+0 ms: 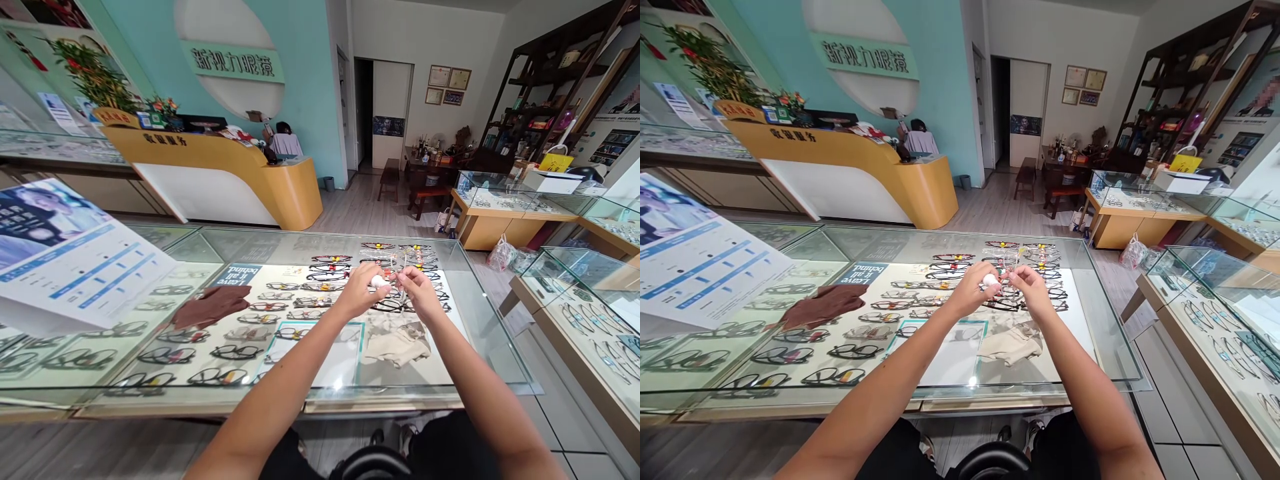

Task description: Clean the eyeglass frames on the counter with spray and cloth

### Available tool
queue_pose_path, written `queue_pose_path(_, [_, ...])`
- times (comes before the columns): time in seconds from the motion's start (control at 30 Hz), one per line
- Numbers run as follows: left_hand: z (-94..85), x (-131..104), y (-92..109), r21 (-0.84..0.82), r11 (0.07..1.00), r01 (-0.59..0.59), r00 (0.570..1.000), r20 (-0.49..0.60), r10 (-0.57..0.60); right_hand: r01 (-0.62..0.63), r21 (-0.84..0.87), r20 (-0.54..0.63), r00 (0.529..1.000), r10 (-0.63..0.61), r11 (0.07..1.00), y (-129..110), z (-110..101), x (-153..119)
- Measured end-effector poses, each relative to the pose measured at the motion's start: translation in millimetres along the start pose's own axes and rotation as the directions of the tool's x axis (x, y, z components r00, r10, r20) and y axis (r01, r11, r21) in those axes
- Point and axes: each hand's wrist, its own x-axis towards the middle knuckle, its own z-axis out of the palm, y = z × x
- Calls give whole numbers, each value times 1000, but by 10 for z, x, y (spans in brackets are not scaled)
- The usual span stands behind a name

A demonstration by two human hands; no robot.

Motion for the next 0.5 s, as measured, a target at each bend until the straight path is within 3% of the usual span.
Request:
queue_pose_path(0.3, [-4,-7,36,9,1000,-14,999,35,14,-7,17,3,1000,7,1000,29,0,18])
queue_pose_path(0.37, [-53,16,-8,-16,1000,16,999,-28,-16,-4,8,-6,1000,4,1000,24,-11,21])
queue_pose_path(0.43, [-154,55,-108,-65,995,78,983,-159,-87,-4,14,-15,1000,4,1000,8,-27,27])
queue_pose_path(0.5, [-304,99,-258,-158,971,181,912,-343,-226,-6,37,-20,1000,6,999,-13,-50,38])
